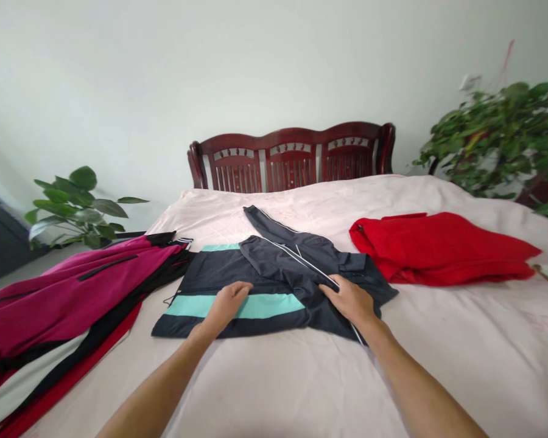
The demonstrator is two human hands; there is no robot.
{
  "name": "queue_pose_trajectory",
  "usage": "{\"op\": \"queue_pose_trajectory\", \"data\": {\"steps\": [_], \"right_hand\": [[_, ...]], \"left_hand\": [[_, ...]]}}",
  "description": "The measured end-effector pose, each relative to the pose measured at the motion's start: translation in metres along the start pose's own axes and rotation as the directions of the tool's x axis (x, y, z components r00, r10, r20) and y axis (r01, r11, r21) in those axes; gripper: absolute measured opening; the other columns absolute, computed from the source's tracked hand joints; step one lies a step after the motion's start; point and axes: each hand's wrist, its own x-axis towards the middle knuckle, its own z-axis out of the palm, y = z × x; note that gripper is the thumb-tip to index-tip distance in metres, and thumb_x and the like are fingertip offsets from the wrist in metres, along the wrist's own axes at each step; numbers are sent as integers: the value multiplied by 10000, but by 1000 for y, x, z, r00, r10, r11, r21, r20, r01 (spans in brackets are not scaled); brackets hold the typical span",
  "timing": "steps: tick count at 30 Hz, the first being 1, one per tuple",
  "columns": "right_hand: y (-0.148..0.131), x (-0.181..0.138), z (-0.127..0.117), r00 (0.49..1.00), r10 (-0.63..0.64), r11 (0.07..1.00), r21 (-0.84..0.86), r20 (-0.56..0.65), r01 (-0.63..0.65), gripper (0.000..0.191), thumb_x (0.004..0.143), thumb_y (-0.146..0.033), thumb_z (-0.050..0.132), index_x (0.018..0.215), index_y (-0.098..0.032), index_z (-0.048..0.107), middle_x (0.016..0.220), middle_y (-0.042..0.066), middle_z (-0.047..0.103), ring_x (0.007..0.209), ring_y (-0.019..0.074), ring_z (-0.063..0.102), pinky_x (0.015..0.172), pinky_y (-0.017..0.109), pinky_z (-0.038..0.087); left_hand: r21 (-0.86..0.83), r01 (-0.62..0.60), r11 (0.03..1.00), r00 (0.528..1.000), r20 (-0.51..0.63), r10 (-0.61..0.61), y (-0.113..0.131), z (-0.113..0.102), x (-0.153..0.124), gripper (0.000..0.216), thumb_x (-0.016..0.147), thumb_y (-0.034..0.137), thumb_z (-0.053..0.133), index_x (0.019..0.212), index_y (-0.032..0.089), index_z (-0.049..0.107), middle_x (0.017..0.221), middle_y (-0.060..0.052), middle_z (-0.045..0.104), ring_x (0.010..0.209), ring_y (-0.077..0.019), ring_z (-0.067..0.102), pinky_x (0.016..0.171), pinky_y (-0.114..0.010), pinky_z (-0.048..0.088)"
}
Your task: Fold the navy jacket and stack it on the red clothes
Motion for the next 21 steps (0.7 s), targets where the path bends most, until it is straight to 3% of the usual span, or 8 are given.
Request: {"op": "queue_pose_trajectory", "data": {"steps": [3,8,11,14,18,21], "right_hand": [[-2,-3,0,1000,-20,1000,-7,-18,19,525,855,-660,475,1212,-295,601,1188,58,701,1066,305,659,798,371,466],[-4,-5,5,994,-83,995,-58,-73,79,440,830,-591,581,1141,-280,609,1095,43,723,990,281,682,736,333,459],[-4,-7,8,971,-190,981,-68,-146,182,332,843,-467,625,1099,-256,605,1046,26,717,961,239,678,702,291,439],[-5,-10,9,908,-366,930,-107,-202,351,173,874,-304,603,1036,-244,621,983,18,697,927,190,658,708,257,417],[-5,-14,9,815,-534,845,-154,-223,512,149,886,-165,537,956,-236,647,883,20,668,846,160,628,722,244,402],[-6,-16,11,794,-559,829,-159,-238,536,161,884,-147,524,925,-233,654,832,19,653,801,155,614,701,241,397]], "left_hand": [[16,36,999,996,-79,-35,5,3,37,348,914,230,438,1123,144,703,974,-84,767,838,-198,718,785,-305,543],[136,-44,990,990,-126,62,32,17,85,327,855,138,494,1082,203,721,1070,-53,748,992,-191,679,927,-301,494],[221,-162,962,982,-54,178,52,30,108,339,850,119,481,1066,203,728,1101,-63,737,1043,-211,661,968,-324,480],[302,-307,902,951,57,305,65,44,128,445,813,72,498,1211,188,661,1236,-95,675,1158,-232,604,1029,-356,442],[359,-527,771,849,271,454,68,57,146,627,693,-14,565,1255,257,617,1413,-56,552,1365,-249,418,1111,-410,358],[384,-624,680,779,378,501,66,59,152,462,654,9,613,1049,238,684,1264,-60,639,1359,-270,417,1110,-444,342]]}}
